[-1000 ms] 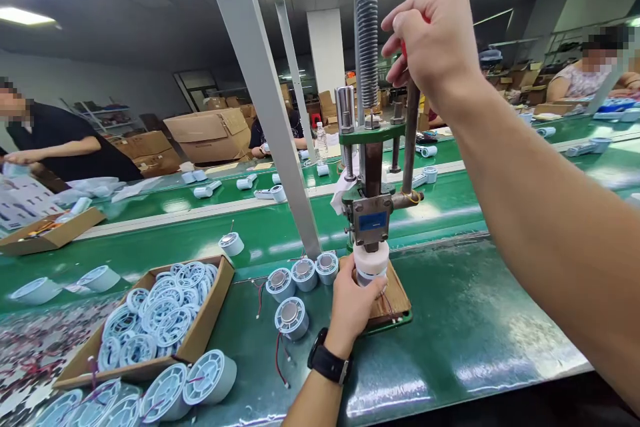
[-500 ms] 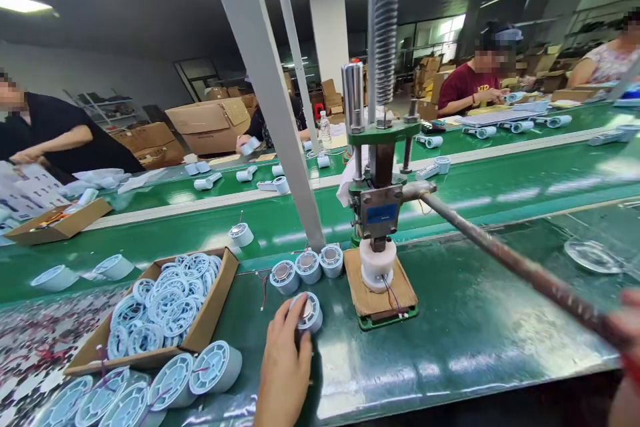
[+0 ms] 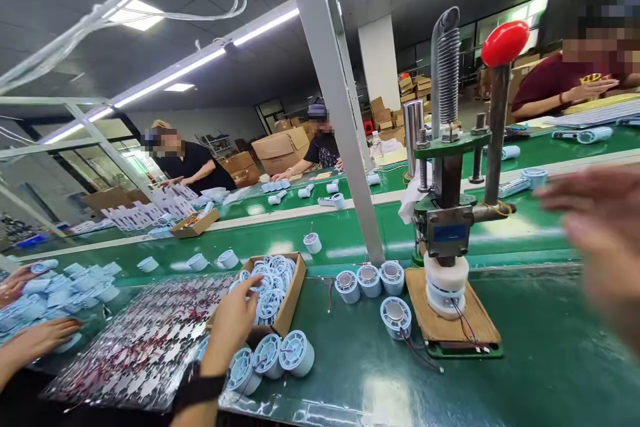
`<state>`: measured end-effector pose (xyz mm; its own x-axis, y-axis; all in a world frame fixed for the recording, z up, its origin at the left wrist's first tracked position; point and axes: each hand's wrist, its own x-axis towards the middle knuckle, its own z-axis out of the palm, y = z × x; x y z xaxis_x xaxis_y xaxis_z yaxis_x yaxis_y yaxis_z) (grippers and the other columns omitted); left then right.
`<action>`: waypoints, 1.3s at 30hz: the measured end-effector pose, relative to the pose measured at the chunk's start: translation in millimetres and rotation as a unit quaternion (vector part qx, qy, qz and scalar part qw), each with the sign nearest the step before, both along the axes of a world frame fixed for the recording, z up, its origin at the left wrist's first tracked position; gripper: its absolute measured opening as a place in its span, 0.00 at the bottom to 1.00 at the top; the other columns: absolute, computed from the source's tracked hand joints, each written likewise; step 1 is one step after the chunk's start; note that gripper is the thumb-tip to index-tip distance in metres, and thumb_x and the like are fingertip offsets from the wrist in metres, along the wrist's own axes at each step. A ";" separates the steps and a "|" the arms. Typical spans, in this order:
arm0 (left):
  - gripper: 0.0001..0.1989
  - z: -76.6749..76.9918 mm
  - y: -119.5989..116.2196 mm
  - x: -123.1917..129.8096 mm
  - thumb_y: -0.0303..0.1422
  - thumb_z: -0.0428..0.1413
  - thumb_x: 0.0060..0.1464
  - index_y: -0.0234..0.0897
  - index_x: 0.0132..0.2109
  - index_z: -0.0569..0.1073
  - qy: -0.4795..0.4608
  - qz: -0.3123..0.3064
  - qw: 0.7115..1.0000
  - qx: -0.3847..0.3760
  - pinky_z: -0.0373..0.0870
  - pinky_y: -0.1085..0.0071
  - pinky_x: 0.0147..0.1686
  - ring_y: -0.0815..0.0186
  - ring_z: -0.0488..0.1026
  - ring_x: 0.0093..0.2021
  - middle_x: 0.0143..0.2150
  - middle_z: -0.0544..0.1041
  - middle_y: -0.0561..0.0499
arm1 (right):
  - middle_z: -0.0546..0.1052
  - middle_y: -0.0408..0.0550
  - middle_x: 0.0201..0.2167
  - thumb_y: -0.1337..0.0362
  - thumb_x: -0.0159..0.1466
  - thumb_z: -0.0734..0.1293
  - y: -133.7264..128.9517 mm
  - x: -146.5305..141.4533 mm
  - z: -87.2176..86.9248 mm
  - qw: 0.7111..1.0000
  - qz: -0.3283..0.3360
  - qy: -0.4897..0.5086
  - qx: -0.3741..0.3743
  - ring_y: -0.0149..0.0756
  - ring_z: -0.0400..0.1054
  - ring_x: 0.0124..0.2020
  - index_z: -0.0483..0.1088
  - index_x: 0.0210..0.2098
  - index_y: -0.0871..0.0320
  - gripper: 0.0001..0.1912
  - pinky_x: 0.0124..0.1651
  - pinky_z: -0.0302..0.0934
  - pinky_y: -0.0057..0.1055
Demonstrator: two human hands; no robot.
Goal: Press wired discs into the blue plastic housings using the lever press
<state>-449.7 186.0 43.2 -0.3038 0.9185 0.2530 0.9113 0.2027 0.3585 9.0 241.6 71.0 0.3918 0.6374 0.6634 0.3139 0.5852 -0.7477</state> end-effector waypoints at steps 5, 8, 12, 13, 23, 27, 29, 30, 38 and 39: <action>0.22 -10.5 36.6 -42.3 0.31 0.53 0.42 0.39 0.47 0.78 0.051 -0.116 0.987 -0.097 0.68 0.60 0.55 0.52 0.76 0.50 0.46 0.81 0.47 | 0.61 0.57 0.64 0.51 0.58 0.68 5.7 -48.5 -151.5 0.971 0.161 -0.020 -0.174 0.49 0.64 0.60 0.36 0.71 0.51 0.51 0.61 0.60 0.54; 0.18 -6.5 46.5 -42.1 0.31 0.55 0.41 0.40 0.41 0.80 0.070 -0.147 0.982 -0.099 0.68 0.62 0.54 0.53 0.76 0.48 0.43 0.82 0.49 | 0.67 0.56 0.60 0.51 0.58 0.69 16.0 -72.6 -167.4 0.969 0.137 0.022 -0.202 0.46 0.67 0.58 0.41 0.71 0.54 0.50 0.60 0.62 0.46; 0.13 5.7 41.4 -24.6 0.38 0.51 0.51 0.41 0.36 0.78 0.082 -0.103 0.991 0.001 0.67 0.56 0.56 0.52 0.75 0.49 0.40 0.80 0.51 | 0.69 0.57 0.57 0.52 0.60 0.66 14.8 -89.6 -154.1 0.988 -0.025 0.039 -0.145 0.46 0.68 0.55 0.48 0.69 0.56 0.42 0.58 0.63 0.44; 0.15 2.6 35.3 -12.6 0.40 0.48 0.56 0.41 0.39 0.78 0.081 -0.082 0.993 0.037 0.66 0.55 0.57 0.53 0.74 0.50 0.41 0.79 0.52 | 0.67 0.57 0.58 0.53 0.62 0.65 13.4 -90.2 -151.1 0.989 -0.052 0.021 -0.135 0.46 0.66 0.58 0.50 0.68 0.56 0.39 0.59 0.62 0.44; 0.20 -139.0 -49.6 144.7 0.23 0.46 0.57 0.45 0.44 0.79 -0.062 -0.249 0.965 0.049 0.75 0.65 0.49 0.61 0.76 0.49 0.53 0.75 0.45 | 0.72 0.61 0.48 0.41 0.57 0.62 36.3 50.0 -177.4 0.954 -0.150 -0.136 -0.222 0.52 0.67 0.49 0.71 0.52 0.62 0.35 0.54 0.61 0.50; 0.25 -145.7 -55.6 140.3 0.22 0.42 0.57 0.48 0.51 0.77 -0.084 -0.190 0.978 0.036 0.73 0.56 0.53 0.58 0.71 0.56 0.62 0.68 0.46 | 0.74 0.61 0.47 0.41 0.57 0.60 24.5 94.5 -185.4 0.932 -0.173 -0.221 -0.230 0.57 0.67 0.51 0.72 0.50 0.57 0.32 0.52 0.62 0.54; 0.24 -145.7 -57.8 141.3 0.26 0.44 0.59 0.50 0.58 0.72 -0.080 -0.184 0.979 0.033 0.70 0.50 0.56 0.54 0.66 0.61 0.65 0.66 0.48 | 0.72 0.61 0.49 0.45 0.61 0.60 4.5 79.3 -176.4 0.936 -0.227 -0.217 -0.162 0.57 0.66 0.54 0.70 0.50 0.54 0.26 0.56 0.60 0.55; 0.24 -146.5 -58.5 143.4 0.29 0.47 0.60 0.51 0.61 0.69 -0.071 -0.183 0.980 0.029 0.68 0.47 0.57 0.51 0.63 0.63 0.66 0.65 0.48 | 0.73 0.59 0.49 0.49 0.63 0.60 -7.2 61.2 -170.2 0.942 -0.225 -0.214 -0.127 0.54 0.66 0.54 0.69 0.50 0.53 0.21 0.57 0.61 0.54; 0.23 -153.5 -56.6 145.4 0.43 0.57 0.57 0.43 0.58 0.72 -0.114 -0.142 0.983 0.024 0.69 0.47 0.57 0.49 0.70 0.58 0.57 0.75 0.45 | 0.64 0.61 0.61 0.72 0.62 0.60 -39.0 -134.3 -162.4 0.921 0.075 -0.371 -0.090 0.53 0.63 0.61 0.67 0.59 0.57 0.25 0.57 0.67 0.50; 0.24 -152.8 -58.0 143.8 0.43 0.56 0.57 0.42 0.58 0.71 -0.149 -0.118 0.981 0.027 0.70 0.49 0.57 0.50 0.71 0.57 0.57 0.75 0.44 | 0.65 0.62 0.61 0.74 0.62 0.60 -38.6 -141.4 -167.4 0.917 0.084 -0.376 -0.105 0.54 0.63 0.61 0.67 0.59 0.58 0.26 0.57 0.66 0.52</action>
